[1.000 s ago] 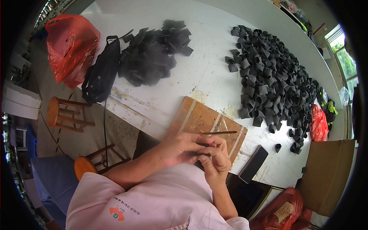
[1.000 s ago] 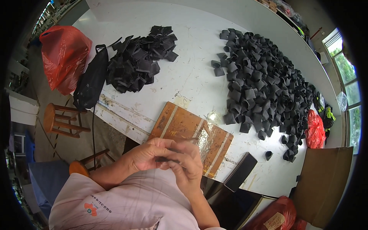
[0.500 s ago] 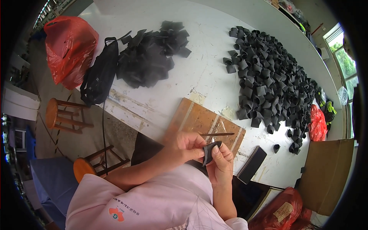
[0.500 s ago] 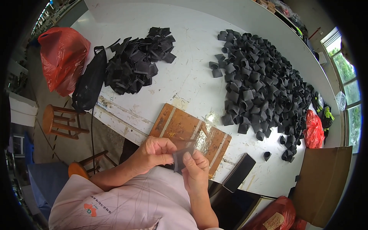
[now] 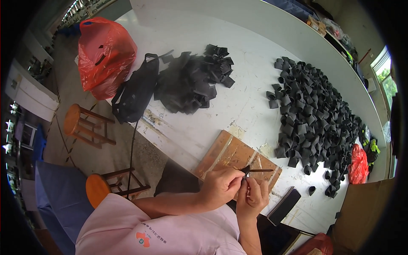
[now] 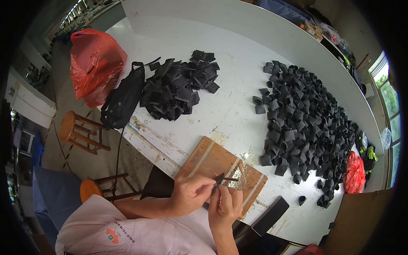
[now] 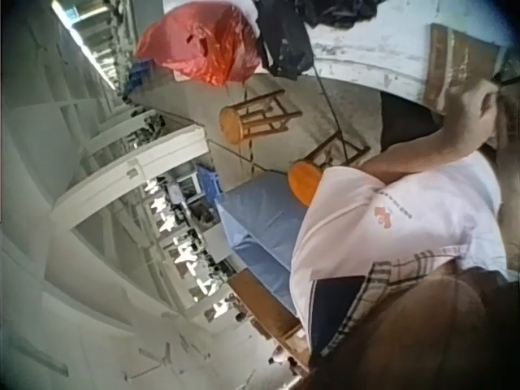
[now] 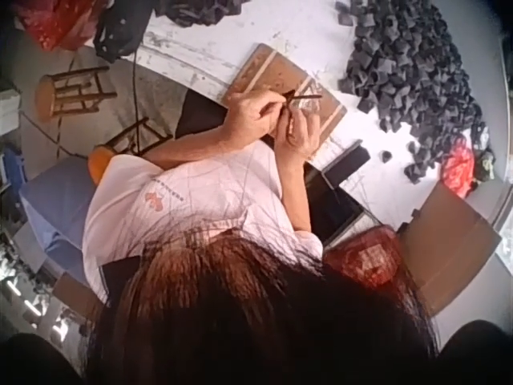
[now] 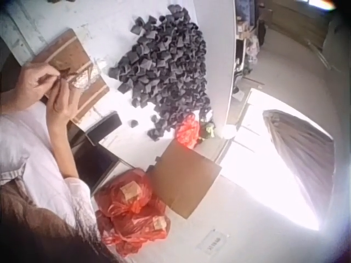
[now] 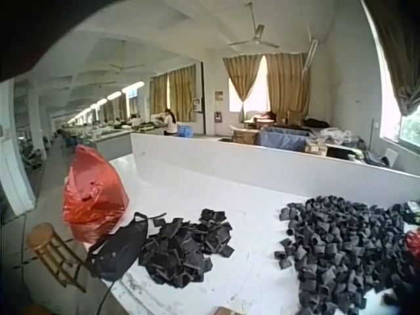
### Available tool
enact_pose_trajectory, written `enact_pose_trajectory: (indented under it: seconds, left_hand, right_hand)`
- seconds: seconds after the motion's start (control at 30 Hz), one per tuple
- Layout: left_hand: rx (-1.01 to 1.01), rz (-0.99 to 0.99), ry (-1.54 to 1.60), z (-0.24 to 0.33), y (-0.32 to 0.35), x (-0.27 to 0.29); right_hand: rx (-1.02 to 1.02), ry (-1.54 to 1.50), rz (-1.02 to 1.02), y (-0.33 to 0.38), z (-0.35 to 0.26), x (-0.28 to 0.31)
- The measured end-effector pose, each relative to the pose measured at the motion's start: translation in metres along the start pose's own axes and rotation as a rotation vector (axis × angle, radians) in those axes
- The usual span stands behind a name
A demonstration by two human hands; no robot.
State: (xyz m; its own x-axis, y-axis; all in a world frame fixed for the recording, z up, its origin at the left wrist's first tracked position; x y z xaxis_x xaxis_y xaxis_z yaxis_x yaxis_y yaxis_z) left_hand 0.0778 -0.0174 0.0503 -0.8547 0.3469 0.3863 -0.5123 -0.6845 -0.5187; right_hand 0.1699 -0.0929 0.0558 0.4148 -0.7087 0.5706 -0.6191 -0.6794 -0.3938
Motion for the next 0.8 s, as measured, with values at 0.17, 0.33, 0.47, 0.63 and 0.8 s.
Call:
enact_pose_trajectory:
  seconds: [0.17, 0.33, 0.47, 0.63, 0.8]
  left_hand:
    - [0.82, 0.09, 1.09, -0.035, 0.015, -0.025]
    - [0.836, -0.048, 1.121, -0.021, 0.012, -0.035]
    - [0.271, 0.147, 0.583, -0.004, -0.014, -0.001]
    - [0.896, 0.01, 1.681, -0.002, -0.019, -0.04]
    - [1.023, -0.028, 1.757, -0.021, -0.007, -0.052]
  right_hand:
    - [-0.27, -0.171, -0.044, -0.008, 0.021, -0.003]
    - [-1.006, -1.31, -0.379, 0.015, 0.053, -0.038]
    - [-1.023, -1.755, -0.624, 0.013, 0.027, -0.05]
    - [-0.747, -1.153, -0.56, -0.04, 0.008, -0.005]
    - [-0.835, -1.276, -0.747, -0.037, 0.034, -0.043]
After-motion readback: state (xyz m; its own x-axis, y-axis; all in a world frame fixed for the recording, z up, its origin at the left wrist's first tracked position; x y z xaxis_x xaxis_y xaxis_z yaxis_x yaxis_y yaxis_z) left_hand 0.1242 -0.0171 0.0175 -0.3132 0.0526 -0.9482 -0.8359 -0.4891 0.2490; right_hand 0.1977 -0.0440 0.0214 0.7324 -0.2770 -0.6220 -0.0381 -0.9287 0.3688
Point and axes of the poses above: each hand's wrist, its own y-axis away from the middle knuckle, its own x-axis out of the back of the hand, z = x × y, the point moved 9 cm from there along -y, towards the middle knuckle, and after that the axes turned 12 degrees about -x, right-handed, at the moved point
